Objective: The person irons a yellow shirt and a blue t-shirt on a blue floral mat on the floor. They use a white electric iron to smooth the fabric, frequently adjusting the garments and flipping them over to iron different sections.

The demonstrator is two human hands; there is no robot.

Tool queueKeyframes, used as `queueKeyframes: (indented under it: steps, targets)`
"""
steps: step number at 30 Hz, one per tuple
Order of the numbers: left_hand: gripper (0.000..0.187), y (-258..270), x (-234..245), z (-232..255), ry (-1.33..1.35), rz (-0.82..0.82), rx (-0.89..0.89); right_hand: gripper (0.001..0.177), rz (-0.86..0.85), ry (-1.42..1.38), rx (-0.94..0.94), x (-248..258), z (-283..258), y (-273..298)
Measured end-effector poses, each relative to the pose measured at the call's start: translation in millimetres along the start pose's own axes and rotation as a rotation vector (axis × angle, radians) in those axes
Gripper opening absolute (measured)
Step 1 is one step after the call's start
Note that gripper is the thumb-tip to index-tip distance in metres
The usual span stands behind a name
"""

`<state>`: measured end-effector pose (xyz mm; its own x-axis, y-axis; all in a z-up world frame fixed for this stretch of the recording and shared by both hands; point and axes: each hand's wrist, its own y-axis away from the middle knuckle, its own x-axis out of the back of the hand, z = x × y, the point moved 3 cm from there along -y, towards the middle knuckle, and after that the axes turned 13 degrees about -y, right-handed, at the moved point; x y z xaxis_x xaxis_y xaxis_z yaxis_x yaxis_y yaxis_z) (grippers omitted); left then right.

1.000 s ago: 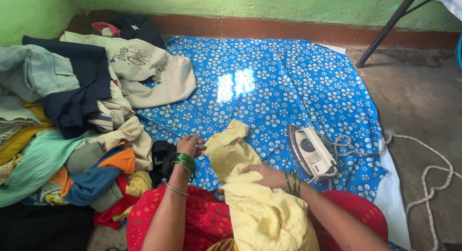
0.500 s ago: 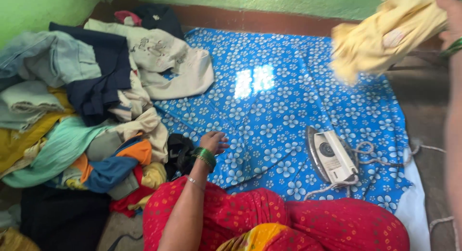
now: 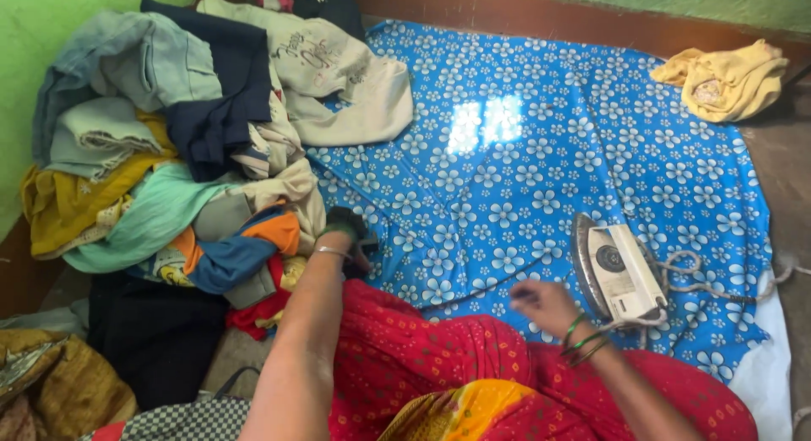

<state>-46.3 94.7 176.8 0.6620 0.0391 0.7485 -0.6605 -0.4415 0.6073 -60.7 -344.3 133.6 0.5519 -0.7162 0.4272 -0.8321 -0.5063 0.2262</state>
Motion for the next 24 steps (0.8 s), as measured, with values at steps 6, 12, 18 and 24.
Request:
queueKeyframes:
  steps: [6, 12, 18, 24]
  targets:
    - [0.078, 11.1, -4.6, 22.8, 0.043, 0.046, -0.13, 0.071, -0.133, -0.094, 0.18, -56.7, -68.9, -46.9]
    - [0.085, 111.6, 41.9, 34.8, 0.475, 0.268, -0.505, 0.079, -0.445, -1.345, -0.206, -101.5, -132.7, -80.3]
    - [0.076, 104.3, -4.0, -39.4, 1.273, 0.88, 0.021, 0.061, -0.493, -1.254, 0.083, -77.0, -267.1, -47.1]
    - [0.068, 130.1, -94.9, 57.6, 0.857, 0.219, -0.28, 0.052, -0.649, -0.138, 0.857, -197.7, -398.8, -16.2]
